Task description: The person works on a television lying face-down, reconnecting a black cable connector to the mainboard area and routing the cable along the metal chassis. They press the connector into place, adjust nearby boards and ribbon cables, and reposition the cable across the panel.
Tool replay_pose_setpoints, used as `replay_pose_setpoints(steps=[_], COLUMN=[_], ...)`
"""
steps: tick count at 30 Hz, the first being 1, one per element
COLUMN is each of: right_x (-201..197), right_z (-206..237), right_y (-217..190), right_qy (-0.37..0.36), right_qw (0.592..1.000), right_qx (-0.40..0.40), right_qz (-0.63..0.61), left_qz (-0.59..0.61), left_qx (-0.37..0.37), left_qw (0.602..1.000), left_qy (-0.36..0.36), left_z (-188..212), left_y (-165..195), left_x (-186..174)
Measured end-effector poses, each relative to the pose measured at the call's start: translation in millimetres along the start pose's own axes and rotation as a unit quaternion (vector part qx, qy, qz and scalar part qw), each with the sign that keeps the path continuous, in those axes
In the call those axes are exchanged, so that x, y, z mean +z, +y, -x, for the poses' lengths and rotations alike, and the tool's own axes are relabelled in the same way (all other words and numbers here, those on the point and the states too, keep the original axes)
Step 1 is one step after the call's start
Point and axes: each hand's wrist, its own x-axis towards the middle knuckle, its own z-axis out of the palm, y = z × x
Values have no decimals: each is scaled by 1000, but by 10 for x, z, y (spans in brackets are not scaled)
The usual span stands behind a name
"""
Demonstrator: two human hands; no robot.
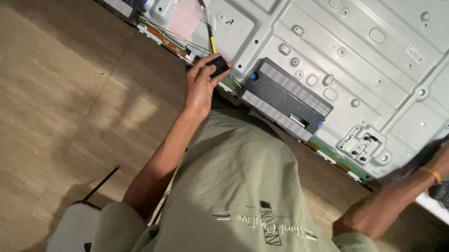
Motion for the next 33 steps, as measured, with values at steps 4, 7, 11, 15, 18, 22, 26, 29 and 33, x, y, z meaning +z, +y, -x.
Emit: replay_pose_setpoints(steps=[4, 7, 11, 15, 18, 22, 26, 29, 33], right_x=[-150, -230, -270, -276, -280, -235, -191, -199, -299], right_z=[372, 794, 1414, 1877, 2132, 2211, 2167, 2198, 2318], right_y=[-959, -1841, -2932, -3701, -3961, -3958, -3865, -3904, -4019], right_qy=[-72, -178, -324, -413, -439, -439, -484, -479, -430], right_qw=[983, 947, 847, 762, 745, 733, 721, 736, 773], right_qx=[-33, -113, -306, -366, -384, -430, -381, -377, -373], right_qz=[-169, -243, -289, -340, -323, -292, -317, -294, -278], left_qz=[0, 12, 9, -20, -34, -10, 43, 69, 55], left_qx=[0, 7, 15, 21, 24, 21, 2, -12, -45], left_qw=[1000, 1000, 1000, 999, 999, 1000, 999, 997, 995], left_qy=[8, 14, 18, 18, 16, -2, -21, -34, -69], left_z=[3, 8, 32, 37, 19, 1, 27, 33, 65], left_y=[-23, -54, -78, -81, -77, -66, -31, 85, 258], left_x=[15, 30, 34, 42, 18, -46, -66, -86, -156])
